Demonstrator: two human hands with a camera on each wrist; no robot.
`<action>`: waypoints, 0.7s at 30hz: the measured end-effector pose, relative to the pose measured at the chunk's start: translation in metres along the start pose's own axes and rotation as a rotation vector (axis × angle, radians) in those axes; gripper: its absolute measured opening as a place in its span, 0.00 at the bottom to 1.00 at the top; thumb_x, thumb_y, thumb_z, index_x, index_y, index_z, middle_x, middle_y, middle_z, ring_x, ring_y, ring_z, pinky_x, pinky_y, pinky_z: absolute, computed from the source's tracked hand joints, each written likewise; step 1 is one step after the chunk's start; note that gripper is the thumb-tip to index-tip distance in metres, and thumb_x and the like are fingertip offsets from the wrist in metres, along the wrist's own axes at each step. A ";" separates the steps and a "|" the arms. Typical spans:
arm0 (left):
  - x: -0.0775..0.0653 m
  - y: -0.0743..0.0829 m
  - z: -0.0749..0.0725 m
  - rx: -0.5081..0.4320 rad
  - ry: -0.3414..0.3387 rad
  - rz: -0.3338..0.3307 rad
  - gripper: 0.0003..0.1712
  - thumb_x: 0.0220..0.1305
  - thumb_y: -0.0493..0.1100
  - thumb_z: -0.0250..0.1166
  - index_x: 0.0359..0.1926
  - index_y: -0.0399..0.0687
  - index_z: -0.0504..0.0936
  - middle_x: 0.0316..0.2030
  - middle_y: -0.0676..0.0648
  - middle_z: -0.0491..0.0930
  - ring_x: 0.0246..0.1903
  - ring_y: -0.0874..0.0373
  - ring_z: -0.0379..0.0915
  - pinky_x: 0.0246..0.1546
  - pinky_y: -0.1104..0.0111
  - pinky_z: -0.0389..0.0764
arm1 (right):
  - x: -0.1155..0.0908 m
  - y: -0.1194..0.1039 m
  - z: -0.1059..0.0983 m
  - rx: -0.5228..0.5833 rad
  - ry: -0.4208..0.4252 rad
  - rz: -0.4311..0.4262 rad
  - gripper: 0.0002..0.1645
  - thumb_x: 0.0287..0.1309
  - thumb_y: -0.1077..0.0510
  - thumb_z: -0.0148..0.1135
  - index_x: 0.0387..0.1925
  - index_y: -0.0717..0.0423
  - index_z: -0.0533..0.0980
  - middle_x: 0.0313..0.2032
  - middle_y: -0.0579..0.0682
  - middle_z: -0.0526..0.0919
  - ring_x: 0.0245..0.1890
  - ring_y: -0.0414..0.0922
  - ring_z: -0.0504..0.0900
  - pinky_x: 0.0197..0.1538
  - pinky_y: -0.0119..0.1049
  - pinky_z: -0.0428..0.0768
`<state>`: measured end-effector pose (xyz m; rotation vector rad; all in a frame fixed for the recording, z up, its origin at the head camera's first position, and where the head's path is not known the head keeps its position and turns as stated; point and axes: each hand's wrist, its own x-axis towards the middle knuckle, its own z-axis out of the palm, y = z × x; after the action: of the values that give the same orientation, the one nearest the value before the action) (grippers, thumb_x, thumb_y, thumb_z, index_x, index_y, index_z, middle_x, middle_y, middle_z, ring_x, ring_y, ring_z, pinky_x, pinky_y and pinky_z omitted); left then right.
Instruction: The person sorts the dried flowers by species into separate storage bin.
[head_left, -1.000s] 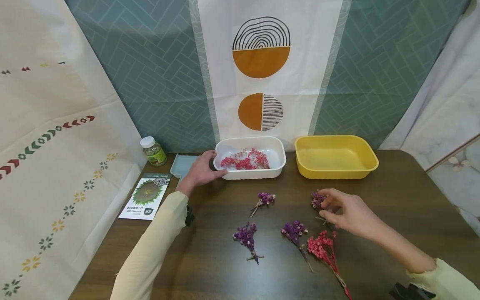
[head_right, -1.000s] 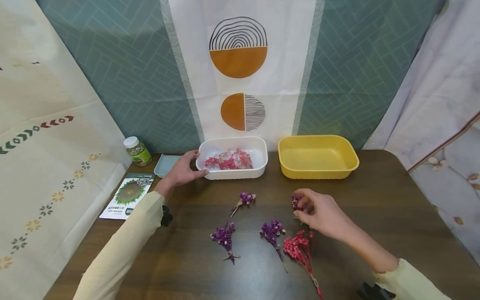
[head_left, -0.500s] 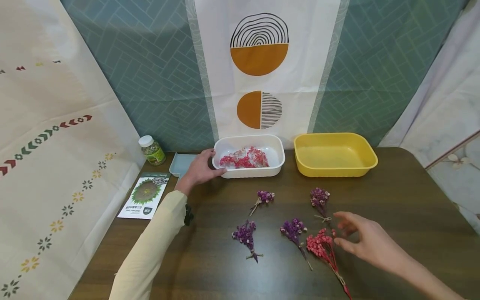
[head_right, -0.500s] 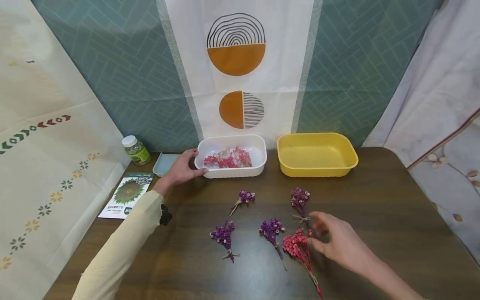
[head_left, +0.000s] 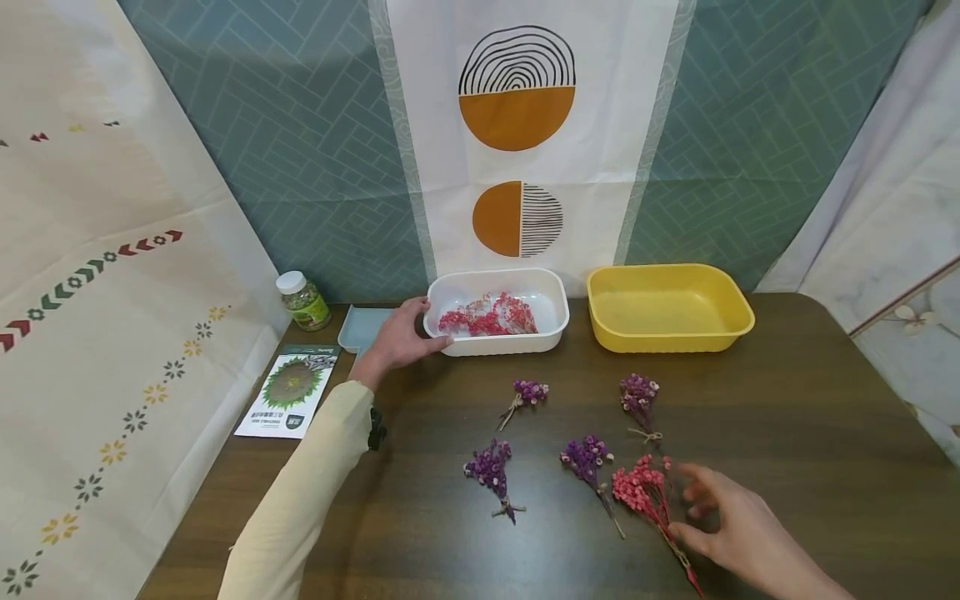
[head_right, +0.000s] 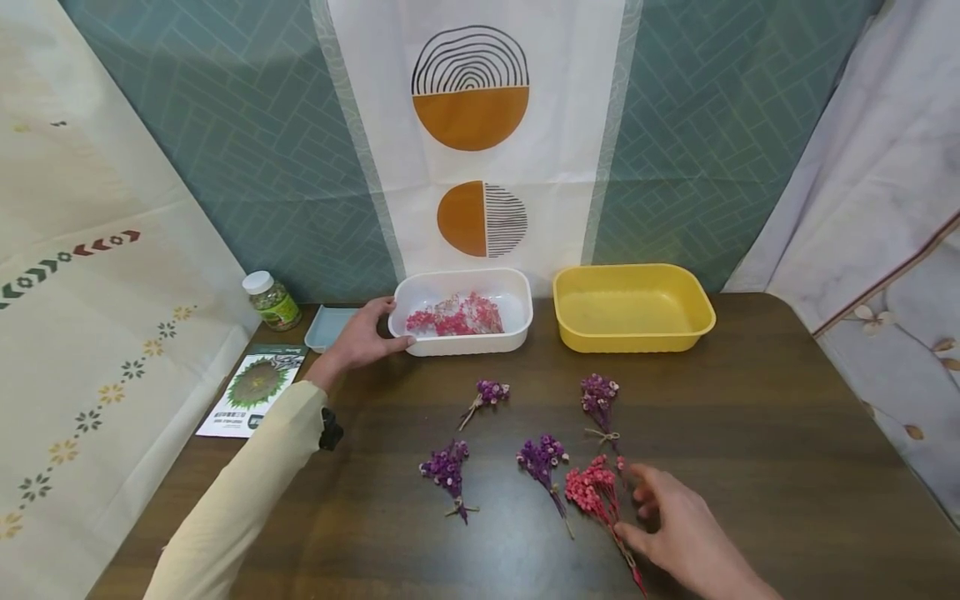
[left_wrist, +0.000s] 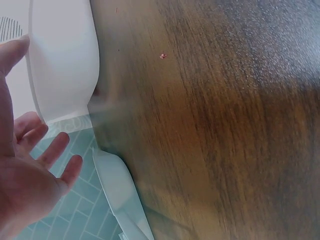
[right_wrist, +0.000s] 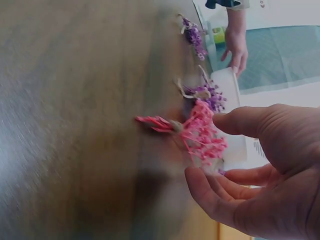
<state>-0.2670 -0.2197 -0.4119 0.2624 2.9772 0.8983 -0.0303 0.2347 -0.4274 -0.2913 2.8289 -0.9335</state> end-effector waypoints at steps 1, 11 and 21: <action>0.000 0.000 0.000 0.002 -0.001 -0.002 0.49 0.55 0.59 0.74 0.69 0.38 0.66 0.71 0.40 0.61 0.69 0.42 0.55 0.68 0.44 0.58 | 0.000 0.000 0.002 0.003 0.001 -0.004 0.43 0.43 0.56 0.82 0.60 0.67 0.72 0.36 0.47 0.82 0.32 0.41 0.81 0.34 0.37 0.81; 0.000 0.000 0.000 0.005 -0.010 -0.014 0.49 0.55 0.59 0.73 0.70 0.38 0.66 0.72 0.40 0.60 0.70 0.42 0.54 0.68 0.44 0.57 | 0.003 -0.002 0.016 -0.008 0.005 0.071 0.43 0.43 0.55 0.82 0.58 0.70 0.72 0.33 0.47 0.80 0.30 0.39 0.79 0.33 0.36 0.80; 0.000 0.000 0.000 0.002 -0.007 -0.017 0.49 0.55 0.59 0.74 0.70 0.39 0.65 0.72 0.40 0.60 0.69 0.42 0.55 0.68 0.45 0.58 | 0.007 -0.008 0.022 -0.016 0.025 0.099 0.44 0.42 0.56 0.83 0.57 0.72 0.72 0.30 0.45 0.78 0.28 0.40 0.79 0.31 0.38 0.79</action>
<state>-0.2667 -0.2196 -0.4117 0.2388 2.9697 0.8914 -0.0321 0.2147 -0.4405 -0.1403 2.8450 -0.9011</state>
